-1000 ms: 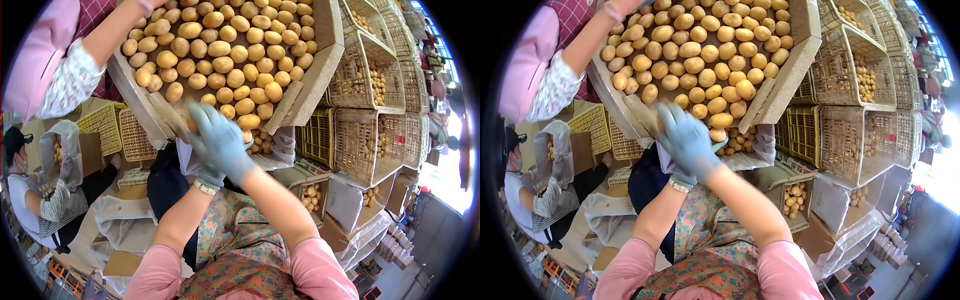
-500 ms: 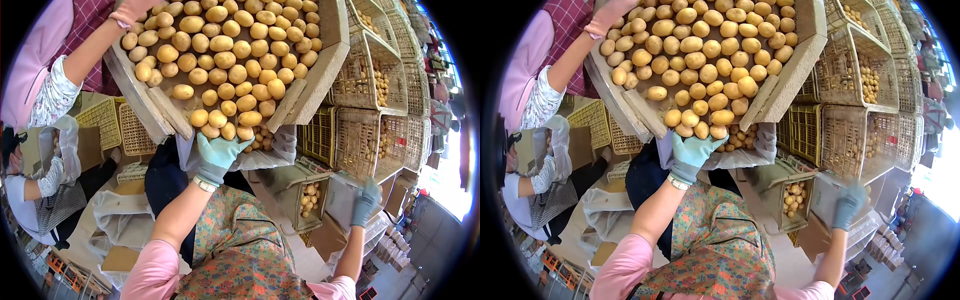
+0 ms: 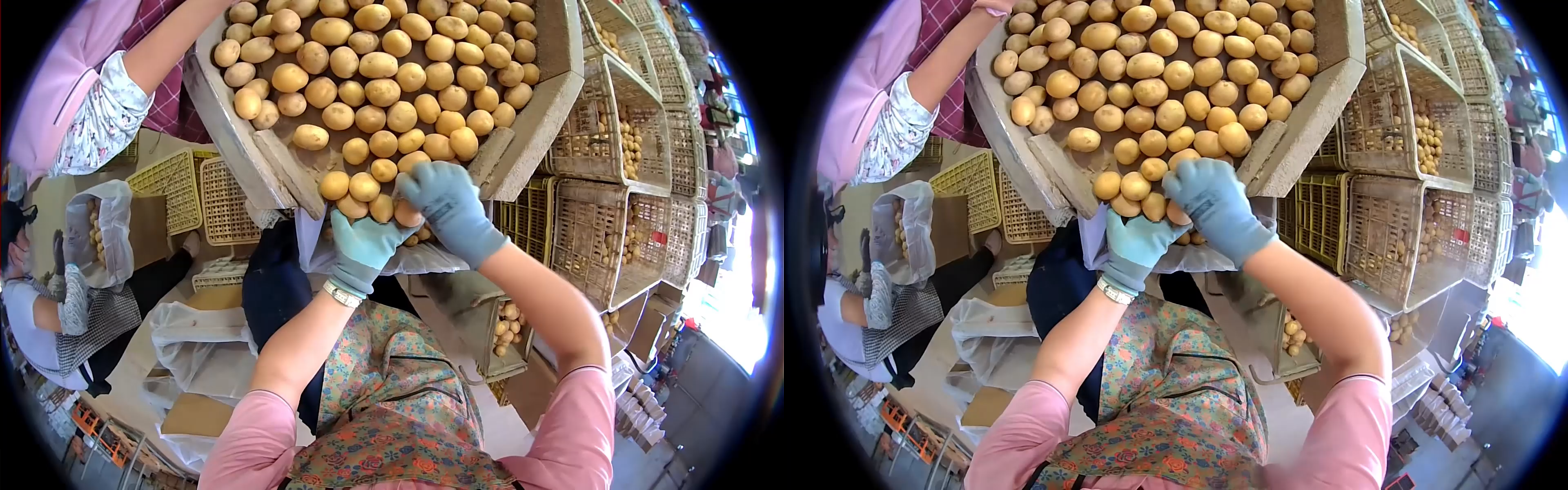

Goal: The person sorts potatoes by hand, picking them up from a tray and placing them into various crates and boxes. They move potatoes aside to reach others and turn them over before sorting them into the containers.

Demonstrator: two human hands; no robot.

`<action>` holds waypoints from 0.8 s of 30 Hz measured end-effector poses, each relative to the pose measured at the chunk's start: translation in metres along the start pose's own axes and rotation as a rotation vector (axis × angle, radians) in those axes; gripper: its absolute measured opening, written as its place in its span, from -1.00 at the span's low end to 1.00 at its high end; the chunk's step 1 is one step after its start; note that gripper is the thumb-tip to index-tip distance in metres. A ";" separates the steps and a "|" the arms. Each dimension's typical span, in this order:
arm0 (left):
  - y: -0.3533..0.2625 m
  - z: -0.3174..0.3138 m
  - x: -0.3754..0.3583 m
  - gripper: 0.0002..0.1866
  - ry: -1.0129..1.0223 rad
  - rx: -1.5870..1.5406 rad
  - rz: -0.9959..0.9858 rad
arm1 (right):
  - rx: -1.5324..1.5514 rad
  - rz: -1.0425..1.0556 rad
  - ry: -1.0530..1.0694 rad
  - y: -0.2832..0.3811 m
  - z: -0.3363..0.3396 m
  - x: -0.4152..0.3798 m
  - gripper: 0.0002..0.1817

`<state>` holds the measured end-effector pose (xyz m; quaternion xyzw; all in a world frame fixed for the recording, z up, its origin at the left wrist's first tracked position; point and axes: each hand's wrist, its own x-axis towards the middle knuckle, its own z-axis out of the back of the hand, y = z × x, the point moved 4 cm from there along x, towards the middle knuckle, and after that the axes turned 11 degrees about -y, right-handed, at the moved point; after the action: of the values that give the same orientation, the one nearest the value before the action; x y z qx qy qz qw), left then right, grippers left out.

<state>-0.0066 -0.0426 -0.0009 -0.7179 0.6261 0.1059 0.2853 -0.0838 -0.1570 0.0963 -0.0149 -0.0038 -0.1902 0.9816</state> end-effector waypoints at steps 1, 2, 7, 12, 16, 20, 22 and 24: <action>0.000 0.003 0.003 -0.04 -0.084 0.174 -0.063 | 0.138 -0.162 -0.079 -0.006 0.013 0.002 -0.63; -0.001 0.006 0.003 -0.04 -0.083 0.162 -0.068 | 0.463 -0.281 -0.353 -0.008 0.041 -0.007 -0.52; 0.007 0.012 -0.010 0.04 0.038 -0.757 0.376 | 2.055 -1.010 -0.262 0.033 0.033 -0.046 -0.19; 0.014 0.030 -0.004 0.03 0.088 -0.664 0.343 | 2.523 -1.120 -0.269 0.056 0.012 -0.060 -0.11; 0.011 0.025 -0.006 0.04 -0.178 -0.494 0.289 | 2.603 -1.028 -0.173 0.055 0.016 -0.060 -0.09; 0.010 0.024 -0.013 0.06 -0.171 -0.501 0.331 | 2.393 -0.904 -0.234 0.061 0.041 -0.046 -0.14; 0.008 0.015 -0.013 0.08 -0.024 -0.433 0.333 | 2.287 -0.929 -0.206 0.059 0.035 -0.060 -0.14; 0.004 0.004 -0.010 0.06 0.126 -0.417 0.314 | 2.264 -0.937 -0.222 0.053 0.042 -0.081 -0.19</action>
<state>-0.0119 -0.0326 -0.0006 -0.6605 0.7109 0.2305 0.0718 -0.1393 -0.0762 0.1354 0.8316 -0.2549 -0.4116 0.2723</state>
